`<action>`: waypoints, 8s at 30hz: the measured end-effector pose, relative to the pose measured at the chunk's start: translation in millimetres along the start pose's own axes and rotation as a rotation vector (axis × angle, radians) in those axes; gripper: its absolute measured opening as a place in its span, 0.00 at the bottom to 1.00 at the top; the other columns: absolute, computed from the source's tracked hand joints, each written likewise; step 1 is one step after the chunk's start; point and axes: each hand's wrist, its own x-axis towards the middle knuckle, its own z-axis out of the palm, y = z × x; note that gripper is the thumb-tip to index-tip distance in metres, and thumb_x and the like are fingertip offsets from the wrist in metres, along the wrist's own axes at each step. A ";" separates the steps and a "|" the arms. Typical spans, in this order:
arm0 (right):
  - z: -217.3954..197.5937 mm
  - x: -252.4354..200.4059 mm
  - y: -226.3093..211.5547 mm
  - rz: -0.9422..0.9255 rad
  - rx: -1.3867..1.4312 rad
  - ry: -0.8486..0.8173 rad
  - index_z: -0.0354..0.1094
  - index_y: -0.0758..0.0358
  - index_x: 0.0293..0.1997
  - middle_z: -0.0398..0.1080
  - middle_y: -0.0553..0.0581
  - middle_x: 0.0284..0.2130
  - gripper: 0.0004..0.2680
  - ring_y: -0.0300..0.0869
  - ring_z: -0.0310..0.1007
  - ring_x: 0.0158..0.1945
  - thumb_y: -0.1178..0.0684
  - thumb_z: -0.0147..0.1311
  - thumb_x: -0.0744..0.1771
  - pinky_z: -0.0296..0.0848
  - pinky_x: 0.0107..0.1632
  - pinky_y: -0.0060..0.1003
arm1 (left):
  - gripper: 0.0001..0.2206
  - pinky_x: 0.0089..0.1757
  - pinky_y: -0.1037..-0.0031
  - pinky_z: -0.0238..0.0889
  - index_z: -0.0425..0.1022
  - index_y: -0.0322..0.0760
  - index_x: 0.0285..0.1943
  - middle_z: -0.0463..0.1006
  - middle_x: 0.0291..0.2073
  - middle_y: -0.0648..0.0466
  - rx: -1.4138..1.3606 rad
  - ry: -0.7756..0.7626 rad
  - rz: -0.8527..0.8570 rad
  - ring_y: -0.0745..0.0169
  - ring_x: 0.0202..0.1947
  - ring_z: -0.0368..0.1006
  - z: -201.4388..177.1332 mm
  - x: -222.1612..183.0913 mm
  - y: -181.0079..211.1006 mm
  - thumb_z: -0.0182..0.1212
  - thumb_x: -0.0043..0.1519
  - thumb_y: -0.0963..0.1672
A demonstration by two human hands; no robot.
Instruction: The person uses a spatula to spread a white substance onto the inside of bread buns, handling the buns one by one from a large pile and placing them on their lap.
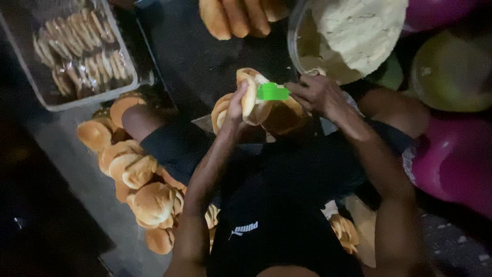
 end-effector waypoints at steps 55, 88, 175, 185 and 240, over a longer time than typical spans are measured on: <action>-52.6 -104.0 83.9 0.773 -0.173 0.054 0.70 0.73 0.48 0.74 0.72 0.41 0.07 0.64 0.75 0.42 0.59 0.54 0.68 0.72 0.42 0.57 | 0.42 0.64 0.34 0.43 0.50 0.39 0.82 0.40 0.80 0.27 2.214 0.047 0.285 0.21 0.75 0.42 76.4 25.6 -23.9 0.67 0.63 0.55; 8.9 -19.9 46.2 0.148 0.125 0.015 0.79 0.49 0.52 0.76 0.58 0.36 0.11 0.47 0.76 0.34 0.49 0.64 0.65 0.75 0.36 0.41 | 0.30 0.57 0.51 0.69 0.64 0.34 0.71 0.72 0.60 0.39 0.139 -0.113 -0.065 0.45 0.57 0.72 54.7 13.9 7.9 0.52 0.68 0.58; 30.3 -72.3 101.6 0.243 0.378 0.120 0.75 0.64 0.58 0.78 0.60 0.45 0.16 0.42 0.78 0.43 0.41 0.54 0.73 0.77 0.46 0.37 | 0.31 0.55 0.37 0.62 0.62 0.27 0.71 0.72 0.54 0.29 0.418 0.094 -0.269 0.34 0.52 0.71 71.4 -1.2 -2.7 0.65 0.67 0.52; 15.7 -20.8 46.6 0.181 0.132 -0.049 0.78 0.44 0.53 0.76 0.54 0.44 0.10 0.44 0.76 0.36 0.47 0.60 0.67 0.76 0.35 0.40 | 0.24 0.56 0.54 0.67 0.68 0.37 0.65 0.74 0.55 0.44 0.045 -0.040 -0.231 0.47 0.54 0.72 63.2 14.9 6.2 0.55 0.71 0.56; 2.6 -76.1 119.3 1.056 -0.199 -0.541 0.79 0.69 0.37 0.78 0.71 0.38 0.04 0.59 0.78 0.38 0.61 0.60 0.64 0.78 0.41 0.53 | 0.37 0.61 0.33 0.49 0.48 0.47 0.79 0.45 0.76 0.36 2.433 -0.471 0.338 0.31 0.73 0.45 11.9 4.0 -79.9 0.61 0.60 0.51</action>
